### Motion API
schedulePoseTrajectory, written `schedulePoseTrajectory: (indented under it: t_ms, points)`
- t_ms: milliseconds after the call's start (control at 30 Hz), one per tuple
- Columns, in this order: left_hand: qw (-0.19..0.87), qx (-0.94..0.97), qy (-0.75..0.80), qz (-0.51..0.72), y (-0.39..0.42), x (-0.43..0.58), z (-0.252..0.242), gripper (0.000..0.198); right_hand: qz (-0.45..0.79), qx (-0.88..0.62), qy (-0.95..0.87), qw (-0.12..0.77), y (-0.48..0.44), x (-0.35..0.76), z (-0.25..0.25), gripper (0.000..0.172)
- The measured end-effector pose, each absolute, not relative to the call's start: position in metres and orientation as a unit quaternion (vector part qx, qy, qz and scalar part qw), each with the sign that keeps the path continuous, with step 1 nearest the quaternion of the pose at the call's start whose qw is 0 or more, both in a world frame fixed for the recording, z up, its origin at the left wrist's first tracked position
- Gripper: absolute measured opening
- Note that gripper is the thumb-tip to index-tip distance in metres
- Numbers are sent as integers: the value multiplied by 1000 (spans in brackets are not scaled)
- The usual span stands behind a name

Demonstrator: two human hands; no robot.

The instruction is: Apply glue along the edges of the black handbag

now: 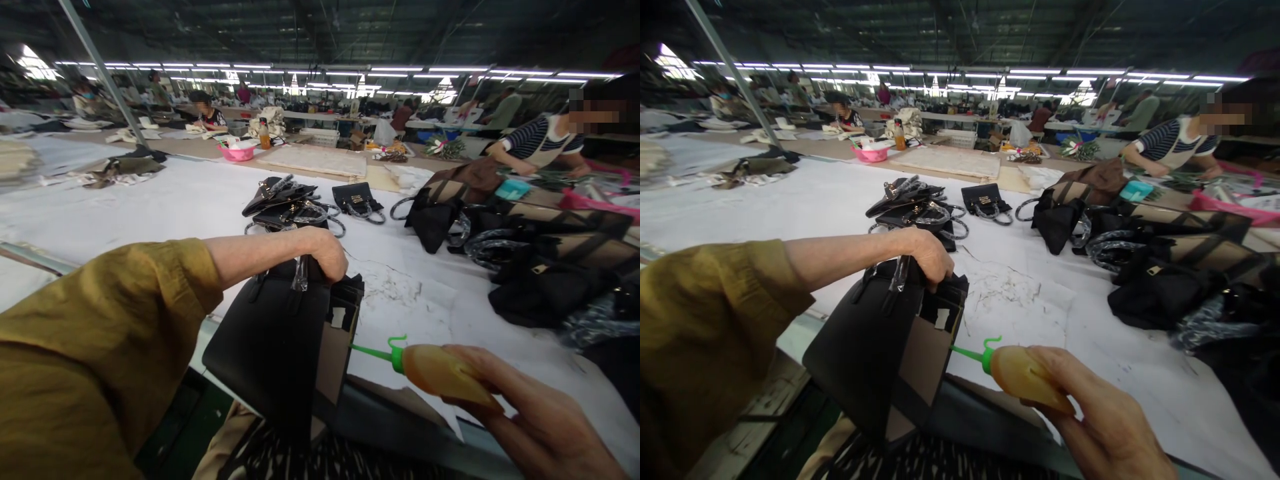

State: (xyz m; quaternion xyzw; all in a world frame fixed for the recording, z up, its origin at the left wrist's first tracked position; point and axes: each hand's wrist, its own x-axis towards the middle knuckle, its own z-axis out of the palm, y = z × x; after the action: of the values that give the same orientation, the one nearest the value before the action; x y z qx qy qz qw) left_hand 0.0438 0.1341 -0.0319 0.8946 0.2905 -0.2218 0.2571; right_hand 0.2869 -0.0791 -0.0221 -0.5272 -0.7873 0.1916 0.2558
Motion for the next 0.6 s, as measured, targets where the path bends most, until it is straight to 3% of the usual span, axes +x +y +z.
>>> schedulePoseTrajectory:
  t_ms: [133, 400, 600]
  points:
    - [247, 882, 253, -313, 127, 47, -18, 7, 222, -550, -757, 273, -87, 284, -27, 23]
    - [259, 879, 268, -297, 125, 49, -9, 8, 165, -561, -768, 260, -91, 292, -30, 24]
    - [232, 881, 273, -311, 122, 48, -3, 9, 143, -542, -768, 310, -75, 286, -25, 17]
